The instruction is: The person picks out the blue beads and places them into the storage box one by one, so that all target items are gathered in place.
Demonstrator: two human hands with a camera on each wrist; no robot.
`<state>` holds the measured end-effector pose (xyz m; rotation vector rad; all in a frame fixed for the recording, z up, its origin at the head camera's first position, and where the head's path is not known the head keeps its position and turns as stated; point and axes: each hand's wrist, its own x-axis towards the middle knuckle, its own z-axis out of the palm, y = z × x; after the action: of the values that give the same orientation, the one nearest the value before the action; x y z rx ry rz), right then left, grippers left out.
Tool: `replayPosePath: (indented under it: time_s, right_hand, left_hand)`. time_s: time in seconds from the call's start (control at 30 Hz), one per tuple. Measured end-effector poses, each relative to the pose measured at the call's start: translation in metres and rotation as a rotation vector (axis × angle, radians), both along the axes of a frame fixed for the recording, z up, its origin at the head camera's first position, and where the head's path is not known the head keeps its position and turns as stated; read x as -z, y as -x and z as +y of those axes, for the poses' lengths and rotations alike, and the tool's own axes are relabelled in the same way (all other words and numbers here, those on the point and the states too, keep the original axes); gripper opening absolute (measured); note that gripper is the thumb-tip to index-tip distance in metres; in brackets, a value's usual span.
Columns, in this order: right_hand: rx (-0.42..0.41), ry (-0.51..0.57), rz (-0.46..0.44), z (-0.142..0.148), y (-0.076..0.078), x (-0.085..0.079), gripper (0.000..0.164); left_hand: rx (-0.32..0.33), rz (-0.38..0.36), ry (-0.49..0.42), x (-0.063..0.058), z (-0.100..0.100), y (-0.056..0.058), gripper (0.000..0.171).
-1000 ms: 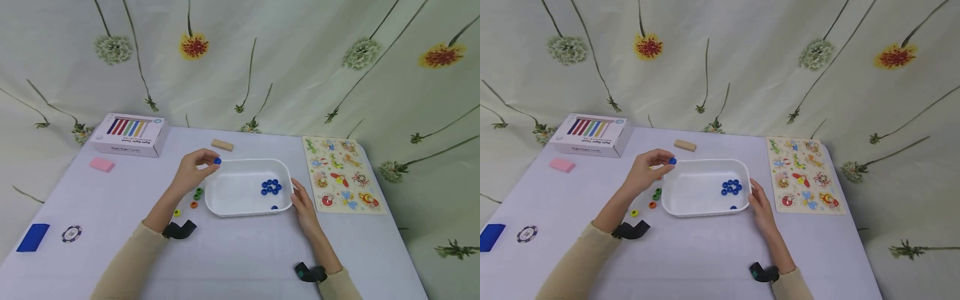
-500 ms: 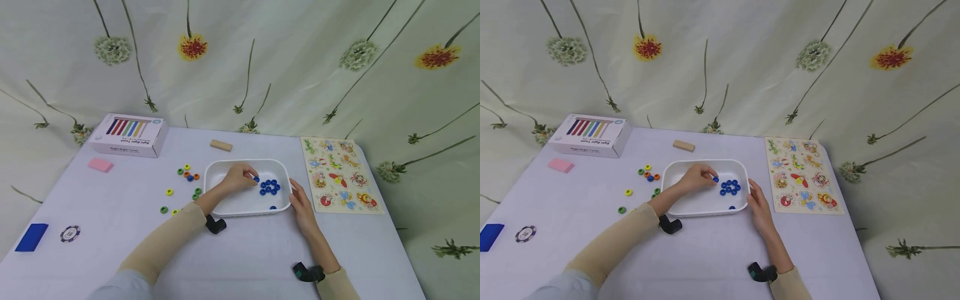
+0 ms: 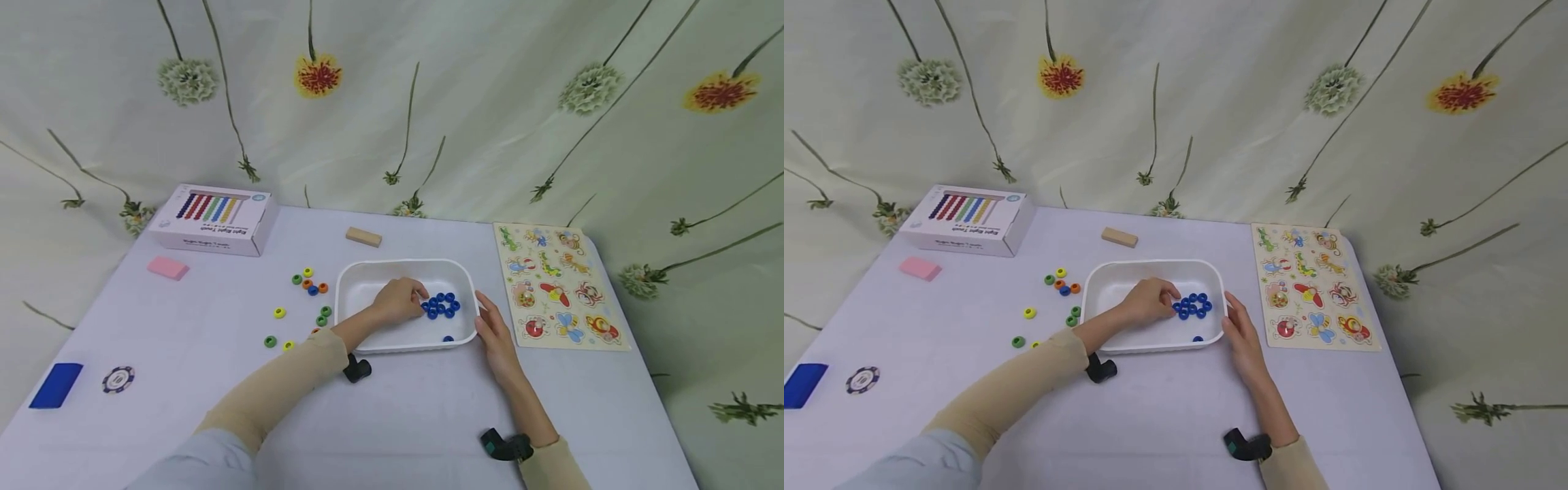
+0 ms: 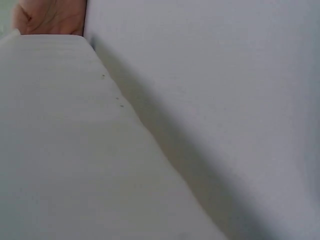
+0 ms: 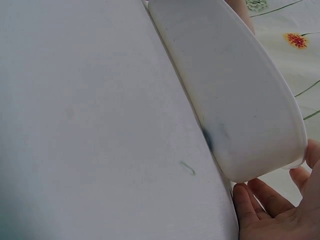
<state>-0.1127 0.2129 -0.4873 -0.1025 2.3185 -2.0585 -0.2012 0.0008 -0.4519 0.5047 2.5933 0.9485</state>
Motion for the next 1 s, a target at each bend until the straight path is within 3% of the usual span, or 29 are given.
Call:
replayPosePath:
  time_s: [0.17,0.3,0.43,0.57,0.67,0.83,0.9,1.0]
  right_hand:
    - [-0.006,0.010,0.006,-0.003,0.000,0.001,0.044]
    - [0.010,0.016,-0.007,-0.005,0.000,0.001,0.042]
    - [0.021,0.009,-0.016,-0.005,0.000,0.000,0.041]
    - [0.029,0.003,-0.018,-0.003,0.000,-0.002,0.041]
    - [0.030,0.008,-0.015,-0.002,0.000,-0.002,0.041]
    - [0.027,0.013,-0.012,-0.002,0.000,-0.001,0.041]
    - [0.027,0.011,-0.016,-0.002,-0.001,-0.001,0.041]
    - [0.029,0.016,-0.016,-0.002,-0.001,-0.002,0.041]
  left_hand:
    - [-0.003,0.126,0.026,-0.012,-0.010,-0.016,0.033]
    - [-0.021,0.282,-0.065,-0.028,-0.035,-0.036,0.035]
    - [-0.142,0.377,-0.206,-0.039,-0.079,-0.044,0.032]
    - [-0.327,0.357,-0.330,-0.035,-0.129,-0.040,0.035]
    - [-0.425,0.329,-0.388,-0.023,-0.160,-0.034,0.037]
    - [-0.489,0.286,-0.385,0.007,-0.191,-0.028,0.037]
    - [-0.492,0.256,-0.367,0.015,-0.195,-0.027,0.039]
    - [-0.498,0.198,-0.341,0.017,-0.194,-0.028,0.042]
